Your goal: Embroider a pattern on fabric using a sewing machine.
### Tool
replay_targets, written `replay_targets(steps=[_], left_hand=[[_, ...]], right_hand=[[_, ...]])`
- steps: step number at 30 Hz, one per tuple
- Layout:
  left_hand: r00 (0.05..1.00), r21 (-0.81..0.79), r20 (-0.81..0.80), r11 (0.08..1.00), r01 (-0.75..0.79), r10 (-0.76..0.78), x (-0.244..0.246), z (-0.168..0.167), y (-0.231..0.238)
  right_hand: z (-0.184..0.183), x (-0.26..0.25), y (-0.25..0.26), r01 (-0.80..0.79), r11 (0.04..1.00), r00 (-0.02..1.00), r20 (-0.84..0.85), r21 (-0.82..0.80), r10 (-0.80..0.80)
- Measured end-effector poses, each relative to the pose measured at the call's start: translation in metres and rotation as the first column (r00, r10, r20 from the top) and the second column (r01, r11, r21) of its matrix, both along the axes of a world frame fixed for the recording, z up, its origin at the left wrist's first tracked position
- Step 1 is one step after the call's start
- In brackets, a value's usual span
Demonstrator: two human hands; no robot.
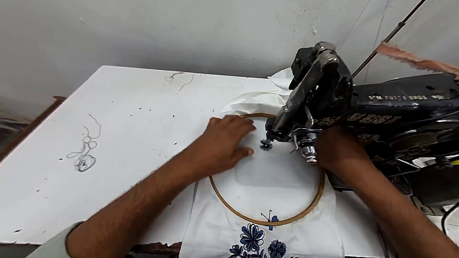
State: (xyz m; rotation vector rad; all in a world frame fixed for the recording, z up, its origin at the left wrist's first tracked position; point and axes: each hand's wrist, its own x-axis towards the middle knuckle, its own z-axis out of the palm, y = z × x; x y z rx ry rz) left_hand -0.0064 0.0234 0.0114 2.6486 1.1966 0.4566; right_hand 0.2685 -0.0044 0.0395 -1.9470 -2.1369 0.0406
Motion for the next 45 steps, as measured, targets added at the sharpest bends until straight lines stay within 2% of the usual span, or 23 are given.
replay_targets(steps=[1, 4, 12, 18, 23, 35, 45], left_hand=[[0.998, -0.014, -0.063, 1.000, 0.016, -0.017, 0.002, -0.002, -0.006], [0.980, -0.073, -0.197, 0.997, -0.022, 0.007, 0.004, -0.002, -0.016], [0.969, -0.102, -0.247, 0.994, -0.039, 0.013, 0.003, -0.002, -0.018], [0.975, -0.056, -0.222, 0.998, -0.019, 0.006, 0.007, -0.007, -0.018], [0.981, -0.018, -0.195, 1.000, -0.006, 0.002, 0.012, -0.012, -0.017], [0.973, -0.087, -0.230, 0.996, -0.025, 0.004, 0.004, -0.003, -0.019], [0.981, -0.047, -0.194, 0.999, -0.007, -0.002, 0.014, -0.009, -0.020]], right_hand=[[0.000, 0.002, 0.009, -0.004, 1.000, 0.999, -0.049, -0.011, 0.004], [-0.016, 0.014, 0.020, -0.094, 0.987, 0.982, -0.153, 0.133, 0.114], [-0.025, 0.020, 0.017, -0.074, 0.979, 0.975, -0.191, 0.190, 0.110], [-0.031, 0.028, 0.025, -0.096, 0.961, 0.976, -0.164, 0.259, 0.142], [-0.026, 0.030, 0.028, -0.068, 0.970, 0.978, -0.175, 0.235, 0.111], [-0.024, 0.015, 0.016, -0.006, 0.976, 0.968, -0.244, 0.217, 0.060], [-0.025, 0.030, 0.026, -0.035, 0.976, 0.979, -0.188, 0.214, 0.076]])
